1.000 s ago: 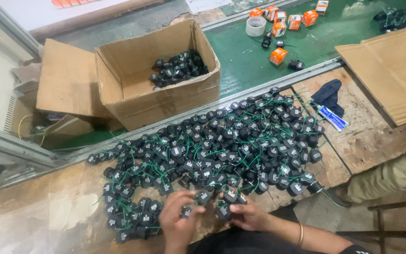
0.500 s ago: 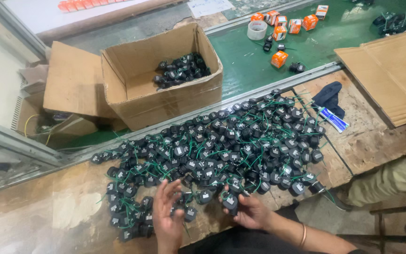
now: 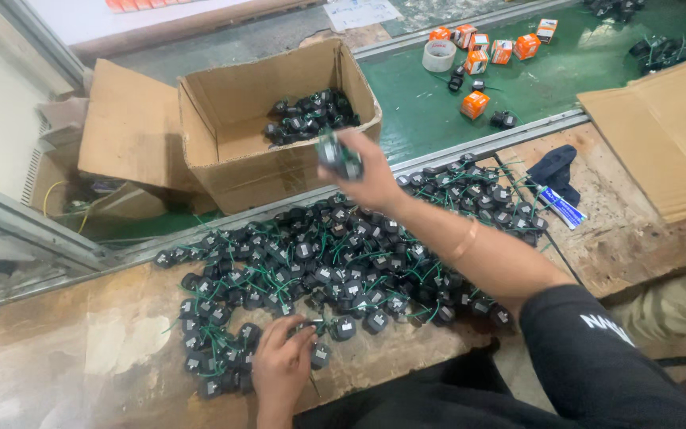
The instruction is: The person picks up black power adapters with green cords from a workbench, wraps and coils the cord around each adapter by hand, and places the finished adapters into an open cardboard box, working through the pile one at a time.
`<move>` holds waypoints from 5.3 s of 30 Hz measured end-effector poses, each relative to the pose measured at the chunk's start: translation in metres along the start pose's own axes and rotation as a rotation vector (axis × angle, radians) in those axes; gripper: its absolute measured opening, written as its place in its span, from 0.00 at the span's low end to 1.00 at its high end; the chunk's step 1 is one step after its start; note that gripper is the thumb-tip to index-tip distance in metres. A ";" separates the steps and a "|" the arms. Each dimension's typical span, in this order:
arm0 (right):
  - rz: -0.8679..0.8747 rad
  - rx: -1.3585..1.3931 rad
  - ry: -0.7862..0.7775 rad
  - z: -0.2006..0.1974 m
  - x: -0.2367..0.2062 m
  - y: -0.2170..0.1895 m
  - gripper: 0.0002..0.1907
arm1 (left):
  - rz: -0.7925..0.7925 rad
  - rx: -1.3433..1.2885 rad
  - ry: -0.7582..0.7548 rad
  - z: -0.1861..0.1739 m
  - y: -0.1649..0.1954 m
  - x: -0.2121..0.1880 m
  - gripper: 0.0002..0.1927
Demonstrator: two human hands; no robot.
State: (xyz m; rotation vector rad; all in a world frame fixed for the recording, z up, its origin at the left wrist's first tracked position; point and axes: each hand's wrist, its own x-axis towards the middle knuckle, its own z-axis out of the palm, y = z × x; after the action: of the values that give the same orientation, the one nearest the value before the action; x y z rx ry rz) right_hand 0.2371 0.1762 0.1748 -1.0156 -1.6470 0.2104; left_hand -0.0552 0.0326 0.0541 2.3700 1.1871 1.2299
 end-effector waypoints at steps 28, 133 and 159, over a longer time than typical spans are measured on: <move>0.542 0.471 -0.627 0.009 -0.250 -0.064 0.25 | 0.409 -0.456 0.079 0.035 0.050 0.042 0.09; 0.727 0.737 -0.400 -0.001 -0.278 -0.073 0.20 | -0.214 0.244 -0.067 0.055 -0.002 0.074 0.26; 0.699 0.824 -0.204 -0.005 -0.287 -0.065 0.07 | -0.172 0.174 0.054 0.019 -0.007 0.067 0.05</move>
State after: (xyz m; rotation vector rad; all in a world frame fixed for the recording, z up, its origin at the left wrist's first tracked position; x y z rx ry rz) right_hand 0.2075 -0.0670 0.0126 -0.8787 -1.1187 1.3695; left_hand -0.0230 0.0900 0.0781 2.3059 1.5367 1.1858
